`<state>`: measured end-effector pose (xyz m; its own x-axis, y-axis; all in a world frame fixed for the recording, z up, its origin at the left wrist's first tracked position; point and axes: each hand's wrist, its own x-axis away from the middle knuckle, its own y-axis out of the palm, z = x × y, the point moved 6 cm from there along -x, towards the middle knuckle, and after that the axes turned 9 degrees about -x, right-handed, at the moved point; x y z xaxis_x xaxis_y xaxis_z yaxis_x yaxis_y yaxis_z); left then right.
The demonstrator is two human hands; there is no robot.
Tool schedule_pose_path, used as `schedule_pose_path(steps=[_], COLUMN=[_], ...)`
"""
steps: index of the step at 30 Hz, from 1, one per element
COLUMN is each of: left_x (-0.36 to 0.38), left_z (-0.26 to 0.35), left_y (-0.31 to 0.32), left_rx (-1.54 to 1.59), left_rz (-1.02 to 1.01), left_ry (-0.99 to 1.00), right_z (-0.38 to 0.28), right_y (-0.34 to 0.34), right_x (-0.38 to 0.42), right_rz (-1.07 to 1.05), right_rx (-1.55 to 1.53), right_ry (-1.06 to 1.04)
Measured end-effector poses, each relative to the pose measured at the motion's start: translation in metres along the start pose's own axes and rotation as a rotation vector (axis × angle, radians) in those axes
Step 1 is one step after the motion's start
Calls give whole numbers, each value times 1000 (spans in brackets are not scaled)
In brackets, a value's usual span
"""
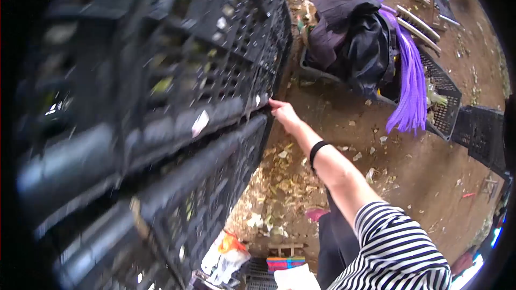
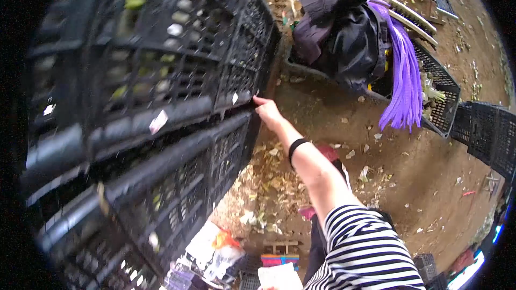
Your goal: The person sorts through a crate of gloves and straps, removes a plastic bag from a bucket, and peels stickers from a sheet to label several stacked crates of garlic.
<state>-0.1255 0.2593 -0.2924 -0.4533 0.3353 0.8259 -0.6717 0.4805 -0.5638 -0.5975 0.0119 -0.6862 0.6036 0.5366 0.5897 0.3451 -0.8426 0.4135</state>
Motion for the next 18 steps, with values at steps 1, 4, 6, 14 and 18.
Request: schedule_pose_path(steps=[1,4,6,14,18], left_x=[-1,15,8,74,73], left_z=[-5,6,8,-16,-55], left_y=[-4,-20,-38,-141,-187], left_rx=[43,174,359,827,1010], left_rz=[-2,-166,-217,-327,-451], left_ry=[4,52,243,604,706], right_z=[-18,-64,-73,-141,-132], right_y=[1,-2,17,207,242], right_x=[25,108,195,628,712], right_rz=[-19,144,96,-1200,-1200], right_rx=[75,377,473,667,959], right_ry=[61,60,-119,-117,-343])
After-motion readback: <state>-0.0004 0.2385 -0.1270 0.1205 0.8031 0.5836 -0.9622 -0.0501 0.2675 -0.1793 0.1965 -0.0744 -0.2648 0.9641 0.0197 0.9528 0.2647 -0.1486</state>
